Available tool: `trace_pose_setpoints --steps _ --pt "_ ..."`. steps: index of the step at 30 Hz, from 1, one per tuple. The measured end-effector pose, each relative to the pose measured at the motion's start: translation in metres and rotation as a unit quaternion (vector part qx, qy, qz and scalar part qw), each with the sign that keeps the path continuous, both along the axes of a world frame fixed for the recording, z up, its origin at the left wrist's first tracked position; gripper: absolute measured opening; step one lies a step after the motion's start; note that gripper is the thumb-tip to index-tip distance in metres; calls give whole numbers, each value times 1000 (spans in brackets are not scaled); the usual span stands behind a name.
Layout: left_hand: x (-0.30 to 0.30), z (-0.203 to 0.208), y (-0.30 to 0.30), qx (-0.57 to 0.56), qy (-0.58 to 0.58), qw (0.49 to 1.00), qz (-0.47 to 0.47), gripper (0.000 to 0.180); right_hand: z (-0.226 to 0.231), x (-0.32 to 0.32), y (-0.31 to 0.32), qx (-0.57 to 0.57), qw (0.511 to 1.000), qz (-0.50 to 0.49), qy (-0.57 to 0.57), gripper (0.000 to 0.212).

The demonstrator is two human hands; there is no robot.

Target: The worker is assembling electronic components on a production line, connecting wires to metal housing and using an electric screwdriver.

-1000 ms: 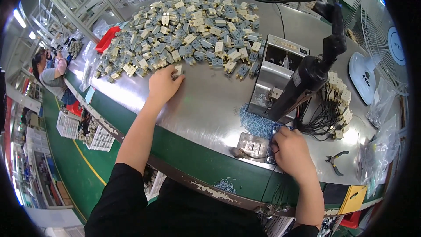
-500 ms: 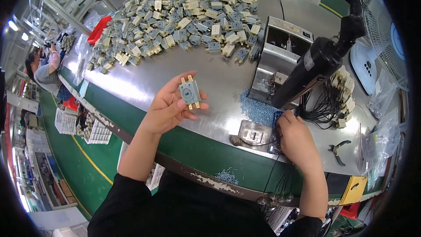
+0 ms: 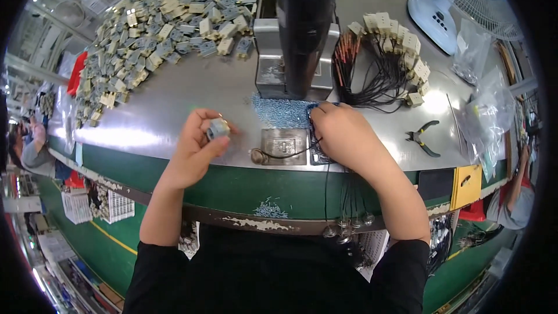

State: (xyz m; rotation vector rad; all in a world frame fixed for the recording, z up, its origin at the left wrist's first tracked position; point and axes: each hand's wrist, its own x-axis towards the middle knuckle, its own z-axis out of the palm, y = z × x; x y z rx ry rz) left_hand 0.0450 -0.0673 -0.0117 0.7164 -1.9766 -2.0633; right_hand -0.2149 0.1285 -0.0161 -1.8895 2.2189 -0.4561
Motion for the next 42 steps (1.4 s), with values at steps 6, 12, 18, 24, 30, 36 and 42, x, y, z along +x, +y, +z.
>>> trace_pose_setpoints --steps 6,12,18,24,30,36,42 --pt "-42 -2 33 -328 53 937 -110 34 13 -3 16 -95 995 35 -16 13" --pt "-57 -29 46 -397 98 907 -101 37 25 -5 31 -221 969 47 -100 15" --pt "-50 -31 51 -425 120 895 -58 36 25 -5 28 -228 957 58 -171 13" --pt "-35 -14 3 -501 45 864 34 25 33 -3 24 -173 959 110 -198 15" --pt "-37 -27 -18 -502 26 864 -5 23 35 -3 20 -156 942 140 -264 11" --pt "-53 -42 -8 -528 85 841 -83 16 33 1 18 -155 923 162 -314 10" --pt "-54 -43 -6 -533 87 837 -83 16 36 -1 18 -126 913 159 -354 10"
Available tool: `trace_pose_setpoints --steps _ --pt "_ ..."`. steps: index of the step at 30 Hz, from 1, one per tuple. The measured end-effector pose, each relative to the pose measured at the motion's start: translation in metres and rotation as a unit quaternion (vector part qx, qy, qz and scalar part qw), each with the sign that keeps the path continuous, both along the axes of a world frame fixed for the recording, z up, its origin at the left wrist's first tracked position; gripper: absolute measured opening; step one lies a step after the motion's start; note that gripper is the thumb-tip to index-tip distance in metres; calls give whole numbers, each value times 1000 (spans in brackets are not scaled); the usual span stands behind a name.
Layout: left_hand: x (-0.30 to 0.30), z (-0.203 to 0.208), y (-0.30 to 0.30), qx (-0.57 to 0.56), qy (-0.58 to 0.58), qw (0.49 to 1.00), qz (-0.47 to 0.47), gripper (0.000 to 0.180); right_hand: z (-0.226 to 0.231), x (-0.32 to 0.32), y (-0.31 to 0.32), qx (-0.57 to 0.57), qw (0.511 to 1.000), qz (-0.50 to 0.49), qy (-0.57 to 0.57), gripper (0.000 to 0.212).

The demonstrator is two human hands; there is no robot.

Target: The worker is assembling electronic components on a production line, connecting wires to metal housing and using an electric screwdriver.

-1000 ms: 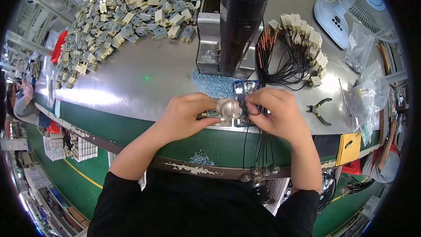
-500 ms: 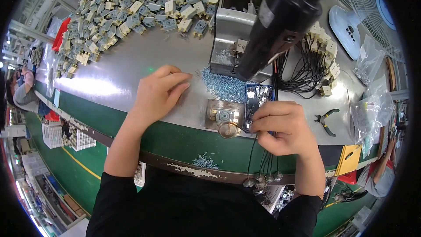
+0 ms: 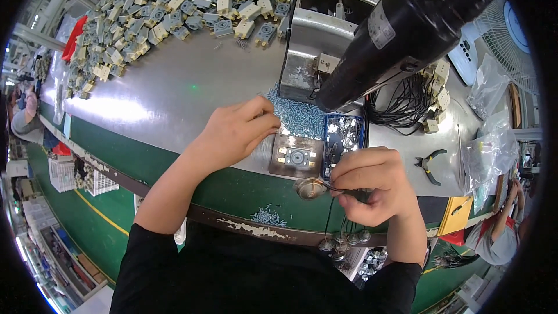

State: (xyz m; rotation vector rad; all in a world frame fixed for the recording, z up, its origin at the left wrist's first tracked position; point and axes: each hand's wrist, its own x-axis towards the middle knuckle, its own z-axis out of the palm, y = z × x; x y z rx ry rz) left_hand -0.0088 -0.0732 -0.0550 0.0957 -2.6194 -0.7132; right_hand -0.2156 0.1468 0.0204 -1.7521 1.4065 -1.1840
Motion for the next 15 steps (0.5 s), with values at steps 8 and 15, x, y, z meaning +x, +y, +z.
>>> trace_pose_setpoints --steps 8,15 --pt "17 9 3 583 23 812 -11 22 5 -9 0 94 988 25 -119 12" --pt "15 0 14 577 73 814 -6 24 7 -12 10 203 954 -56 -211 16"
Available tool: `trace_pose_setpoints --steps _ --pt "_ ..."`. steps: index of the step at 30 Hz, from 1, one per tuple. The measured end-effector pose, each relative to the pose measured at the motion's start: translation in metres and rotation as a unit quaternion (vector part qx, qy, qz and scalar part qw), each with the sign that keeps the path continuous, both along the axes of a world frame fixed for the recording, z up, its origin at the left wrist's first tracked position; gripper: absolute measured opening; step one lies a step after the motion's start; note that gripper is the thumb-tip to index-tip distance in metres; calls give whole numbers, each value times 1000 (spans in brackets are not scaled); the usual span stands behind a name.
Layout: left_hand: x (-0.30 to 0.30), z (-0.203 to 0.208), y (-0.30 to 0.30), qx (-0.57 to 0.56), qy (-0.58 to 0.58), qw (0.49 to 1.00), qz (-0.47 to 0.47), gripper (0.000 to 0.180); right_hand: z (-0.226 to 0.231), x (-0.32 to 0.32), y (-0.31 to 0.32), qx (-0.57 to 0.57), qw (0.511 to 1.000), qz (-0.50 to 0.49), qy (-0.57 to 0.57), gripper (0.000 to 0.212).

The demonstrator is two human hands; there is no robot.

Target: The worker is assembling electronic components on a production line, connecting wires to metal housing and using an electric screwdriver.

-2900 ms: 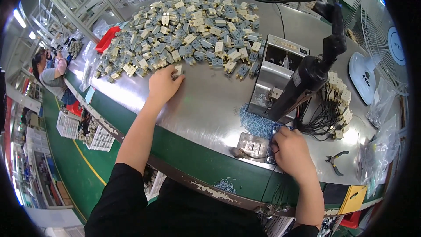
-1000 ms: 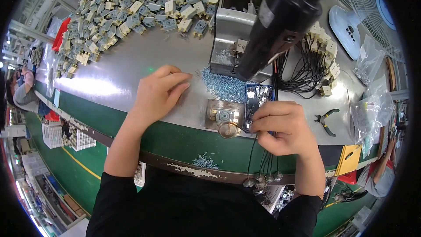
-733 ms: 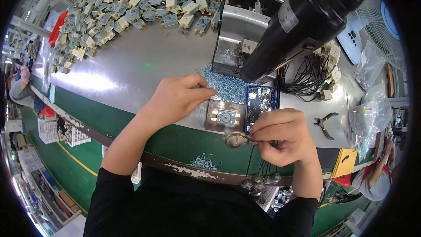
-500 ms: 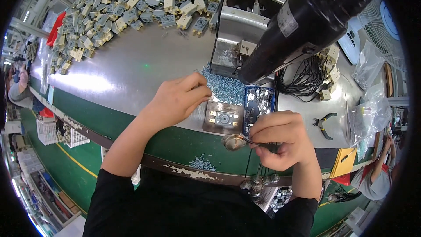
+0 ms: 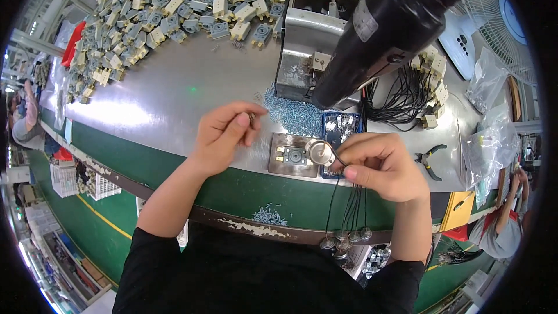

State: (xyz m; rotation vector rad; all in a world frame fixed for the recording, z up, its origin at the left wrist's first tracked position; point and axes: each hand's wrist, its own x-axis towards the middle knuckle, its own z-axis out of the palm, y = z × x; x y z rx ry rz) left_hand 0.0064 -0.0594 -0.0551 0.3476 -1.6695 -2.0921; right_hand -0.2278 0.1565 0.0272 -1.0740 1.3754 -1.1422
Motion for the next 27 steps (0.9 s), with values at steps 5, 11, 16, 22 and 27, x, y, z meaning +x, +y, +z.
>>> trace_pose_setpoints --steps 5,11,16,22,27 --pt "-10 11 15 -53 -82 993 -67 23 -19 -2 10 54 980 -136 -135 33" --pt "-16 9 25 -112 -127 982 -86 21 -25 5 8 31 980 -140 -136 21" --pt "-24 5 27 -214 -47 975 -47 18 -27 7 3 35 985 -128 -114 22" --pt "-27 6 27 -242 -88 965 -50 25 -29 11 1 33 983 -139 -112 19" --pt "-27 10 26 -243 -115 961 -66 32 -20 24 -2 51 983 -163 -71 17"
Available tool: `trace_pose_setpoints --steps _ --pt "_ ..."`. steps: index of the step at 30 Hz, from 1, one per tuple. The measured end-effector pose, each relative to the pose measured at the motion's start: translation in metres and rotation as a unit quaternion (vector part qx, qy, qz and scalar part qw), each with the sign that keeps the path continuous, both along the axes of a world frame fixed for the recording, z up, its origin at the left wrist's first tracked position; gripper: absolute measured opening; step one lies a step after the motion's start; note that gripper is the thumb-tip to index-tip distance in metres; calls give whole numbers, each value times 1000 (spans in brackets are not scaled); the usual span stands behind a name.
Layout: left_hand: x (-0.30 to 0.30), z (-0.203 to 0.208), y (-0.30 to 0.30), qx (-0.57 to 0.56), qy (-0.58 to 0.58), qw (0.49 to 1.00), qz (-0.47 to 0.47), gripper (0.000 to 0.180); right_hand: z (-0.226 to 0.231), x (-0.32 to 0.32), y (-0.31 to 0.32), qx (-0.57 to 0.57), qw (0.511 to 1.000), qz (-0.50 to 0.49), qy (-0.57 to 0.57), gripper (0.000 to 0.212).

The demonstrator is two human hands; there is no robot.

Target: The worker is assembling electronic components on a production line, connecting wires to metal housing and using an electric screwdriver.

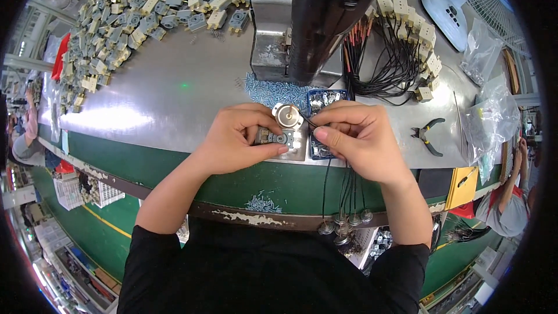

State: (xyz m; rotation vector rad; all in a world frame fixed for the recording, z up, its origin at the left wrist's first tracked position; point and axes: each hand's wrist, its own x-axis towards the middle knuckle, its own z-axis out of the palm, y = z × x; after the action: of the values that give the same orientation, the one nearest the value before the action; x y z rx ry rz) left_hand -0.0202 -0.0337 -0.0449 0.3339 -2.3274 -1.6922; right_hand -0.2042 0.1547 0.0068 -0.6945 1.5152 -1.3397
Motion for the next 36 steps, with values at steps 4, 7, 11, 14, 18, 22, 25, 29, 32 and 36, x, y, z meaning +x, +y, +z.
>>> trace_pose_setpoints --steps 4,7,11,14,18,22,25,29,32,36 --pt "2 4 2 -12 9 1000 9 40 3 8 -5 -4 991 29 134 15" --pt "4 6 6 2 65 997 31 45 5 11 -7 17 985 54 162 13" --pt "0 -9 2 -70 145 987 23 42 9 14 -11 32 979 74 189 12" --pt "-2 -7 3 -184 167 969 8 39 3 13 -10 41 979 71 189 11" --pt "-4 -14 4 -203 144 968 -14 37 -8 13 -10 48 975 68 207 9" --pt "-1 -20 8 -141 119 983 -13 35 -9 16 -10 41 961 81 263 9" --pt "-3 -16 7 -102 113 988 -20 34 -12 21 -9 -25 925 79 372 12" --pt "-4 -17 5 -105 113 988 -30 36 -14 27 -7 -42 899 81 428 16" --pt "-3 -18 3 -103 112 988 -34 36 -15 30 -7 -51 882 80 461 19" --pt "-4 -18 3 -98 112 988 -35 35 -12 28 -9 -42 876 93 472 20"
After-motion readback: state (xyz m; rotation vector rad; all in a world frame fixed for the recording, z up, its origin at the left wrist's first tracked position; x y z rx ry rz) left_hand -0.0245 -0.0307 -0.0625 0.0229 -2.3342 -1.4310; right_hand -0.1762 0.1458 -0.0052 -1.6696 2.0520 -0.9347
